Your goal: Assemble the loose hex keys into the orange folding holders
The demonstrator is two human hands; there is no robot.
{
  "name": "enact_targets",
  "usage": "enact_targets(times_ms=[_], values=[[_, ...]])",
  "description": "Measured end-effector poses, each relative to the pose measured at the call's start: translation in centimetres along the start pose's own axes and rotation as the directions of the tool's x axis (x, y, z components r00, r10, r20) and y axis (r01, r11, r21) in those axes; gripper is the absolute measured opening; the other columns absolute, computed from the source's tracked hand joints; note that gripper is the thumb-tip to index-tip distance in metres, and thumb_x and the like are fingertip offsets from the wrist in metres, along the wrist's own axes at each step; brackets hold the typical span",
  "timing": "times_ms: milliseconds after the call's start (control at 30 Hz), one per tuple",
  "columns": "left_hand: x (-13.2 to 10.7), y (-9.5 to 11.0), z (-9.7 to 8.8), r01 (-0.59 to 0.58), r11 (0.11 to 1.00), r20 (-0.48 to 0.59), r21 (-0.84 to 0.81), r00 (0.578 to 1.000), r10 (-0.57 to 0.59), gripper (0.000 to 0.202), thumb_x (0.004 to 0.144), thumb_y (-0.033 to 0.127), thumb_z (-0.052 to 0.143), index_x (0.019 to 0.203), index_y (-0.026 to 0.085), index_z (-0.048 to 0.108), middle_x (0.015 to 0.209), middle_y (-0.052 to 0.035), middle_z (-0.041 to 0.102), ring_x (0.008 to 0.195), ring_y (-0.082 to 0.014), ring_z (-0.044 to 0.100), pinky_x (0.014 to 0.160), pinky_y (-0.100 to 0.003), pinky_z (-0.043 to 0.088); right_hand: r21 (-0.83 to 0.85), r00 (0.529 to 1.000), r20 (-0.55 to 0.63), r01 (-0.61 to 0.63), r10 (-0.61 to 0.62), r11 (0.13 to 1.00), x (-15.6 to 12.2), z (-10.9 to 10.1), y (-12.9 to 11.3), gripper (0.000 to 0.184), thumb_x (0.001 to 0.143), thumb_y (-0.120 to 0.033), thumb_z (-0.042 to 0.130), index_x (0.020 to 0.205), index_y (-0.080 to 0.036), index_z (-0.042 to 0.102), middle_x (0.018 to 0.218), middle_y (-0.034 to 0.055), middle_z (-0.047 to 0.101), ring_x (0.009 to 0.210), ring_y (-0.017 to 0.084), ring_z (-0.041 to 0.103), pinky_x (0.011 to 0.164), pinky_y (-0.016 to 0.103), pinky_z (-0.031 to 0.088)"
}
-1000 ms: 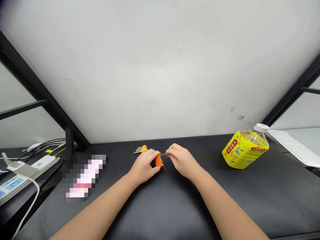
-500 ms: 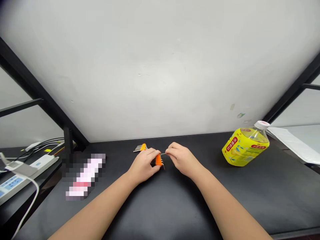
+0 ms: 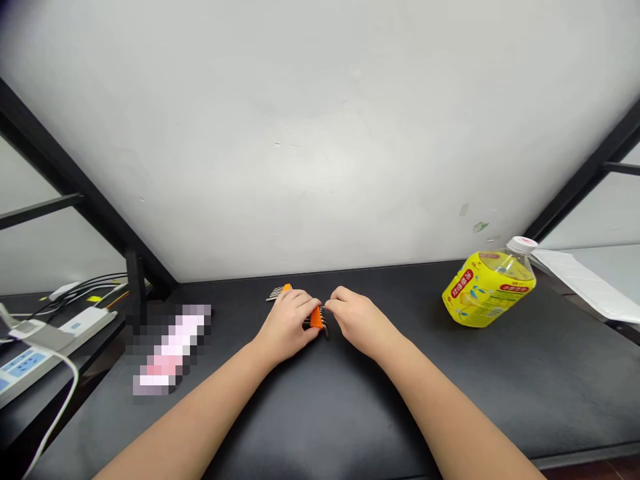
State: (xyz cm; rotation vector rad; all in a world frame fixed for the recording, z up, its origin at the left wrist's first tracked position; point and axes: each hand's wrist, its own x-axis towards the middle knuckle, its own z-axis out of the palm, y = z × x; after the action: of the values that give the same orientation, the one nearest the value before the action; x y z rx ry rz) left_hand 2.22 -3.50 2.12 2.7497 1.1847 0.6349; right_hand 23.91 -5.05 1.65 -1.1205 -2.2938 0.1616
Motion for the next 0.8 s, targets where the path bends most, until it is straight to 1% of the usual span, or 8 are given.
enact_targets(times_ms=[200, 300, 367, 433, 500, 667, 733, 800], values=[[0.0, 0.3, 0.1, -0.012, 0.999, -0.042, -0.04, 0.999, 0.01, 0.023, 0.08, 0.018, 0.068, 0.102, 0.023, 0.062, 0.103, -0.003, 0.069, 0.106, -0.0242, 0.059, 0.104, -0.044, 0.042, 0.322, 0.998, -0.043, -0.027, 0.043, 0.946, 1.1, 0.6, -0.7, 0.026, 0.099, -0.014, 0.046, 0.098, -0.021, 0.071, 0.101, 0.0064, 0.066, 0.089, 0.017, 0.064, 0.081, 0.031, 0.053], [0.0, 0.2, 0.1, -0.006, 0.998, -0.08, -0.067, 0.997, 0.0, 0.026, 0.082, 0.018, 0.066, 0.107, 0.023, 0.062, 0.106, -0.0028, 0.069, 0.106, -0.0228, 0.06, 0.101, -0.043, 0.043, 0.491, 0.984, -0.07, -0.111, 0.166, 0.864, 1.2, 0.7, 0.1, 0.017, 0.096, -0.022, 0.058, 0.093, -0.022, 0.074, 0.095, 0.0051, 0.07, 0.088, 0.018, 0.065, 0.082, 0.033, 0.053], [-0.1, 0.2, 0.2, -0.018, 0.997, -0.112, -0.078, 0.994, 0.009, 0.027, 0.083, 0.019, 0.065, 0.108, 0.024, 0.062, 0.109, -0.003, 0.07, 0.111, -0.0236, 0.059, 0.106, -0.045, 0.04, 0.63, 0.961, -0.016, -0.203, 0.274, 0.749, 1.2, 0.9, 0.7, 0.012, 0.092, -0.03, 0.066, 0.088, -0.021, 0.074, 0.092, 0.0046, 0.07, 0.083, 0.018, 0.064, 0.078, 0.033, 0.052], [-0.1, 0.3, 0.2, -0.03, 0.996, -0.139, -0.083, 0.99, 0.018, 0.026, 0.083, 0.02, 0.065, 0.108, 0.025, 0.062, 0.11, -0.0029, 0.07, 0.117, -0.0249, 0.058, 0.112, -0.048, 0.035, 0.753, 0.937, 0.089, -0.285, 0.337, 0.593, 1.2, 1.2, 0.9, 0.017, 0.088, -0.037, 0.072, 0.088, -0.02, 0.074, 0.087, 0.0038, 0.07, 0.077, 0.017, 0.062, 0.074, 0.032, 0.052], [-0.1, 0.3, 0.1, -0.034, 0.995, -0.148, -0.089, 0.989, 0.021, 0.024, 0.084, 0.02, 0.065, 0.107, 0.025, 0.061, 0.108, -0.0027, 0.07, 0.118, -0.0248, 0.058, 0.114, -0.048, 0.033, 0.821, 0.917, 0.182, -0.34, 0.355, 0.459, 1.1, 1.5, 1.0, 0.023, 0.084, -0.041, 0.075, 0.088, -0.018, 0.073, 0.082, 0.0027, 0.068, 0.074, 0.016, 0.061, 0.072, 0.032, 0.051], [0.0, 0.4, -0.2, -0.043, 0.993, -0.119, -0.11, 0.992, 0.03, 0.018, 0.085, 0.022, 0.063, 0.103, 0.024, 0.062, 0.104, -0.0037, 0.069, 0.106, -0.0224, 0.06, 0.107, -0.043, 0.04, 0.889, 0.862, 0.352, -0.43, 0.365, 0.157, 1.1, 2.0, 0.8, 0.031, 0.079, -0.044, 0.082, 0.087, -0.018, 0.069, 0.08, 0.0013, 0.065, 0.069, 0.014, 0.057, 0.067, 0.03, 0.05], [0.0, 0.4, -0.3, -0.042, 0.992, -0.117, -0.117, 0.993, 0.028, 0.019, 0.085, 0.022, 0.063, 0.104, 0.024, 0.062, 0.103, -0.0037, 0.068, 0.104, -0.0222, 0.061, 0.107, -0.043, 0.04, 0.887, 0.843, 0.404, -0.456, 0.357, 0.074, 1.1, 2.1, 0.8, 0.035, 0.076, -0.046, 0.084, 0.087, -0.018, 0.067, 0.08, 0.0014, 0.064, 0.07, 0.015, 0.058, 0.065, 0.03, 0.05], [0.0, 0.4, -0.3, -0.043, 0.991, -0.121, -0.126, 0.992, 0.027, 0.021, 0.086, 0.022, 0.062, 0.107, 0.024, 0.061, 0.102, -0.0035, 0.068, 0.103, -0.022, 0.061, 0.108, -0.043, 0.039, 0.885, 0.831, 0.42, -0.464, 0.365, 0.037, 1.1, 2.1, 0.8, 0.037, 0.075, -0.047, 0.085, 0.086, -0.017, 0.066, 0.079, 0.0014, 0.063, 0.07, 0.015, 0.058, 0.065, 0.029, 0.05]])
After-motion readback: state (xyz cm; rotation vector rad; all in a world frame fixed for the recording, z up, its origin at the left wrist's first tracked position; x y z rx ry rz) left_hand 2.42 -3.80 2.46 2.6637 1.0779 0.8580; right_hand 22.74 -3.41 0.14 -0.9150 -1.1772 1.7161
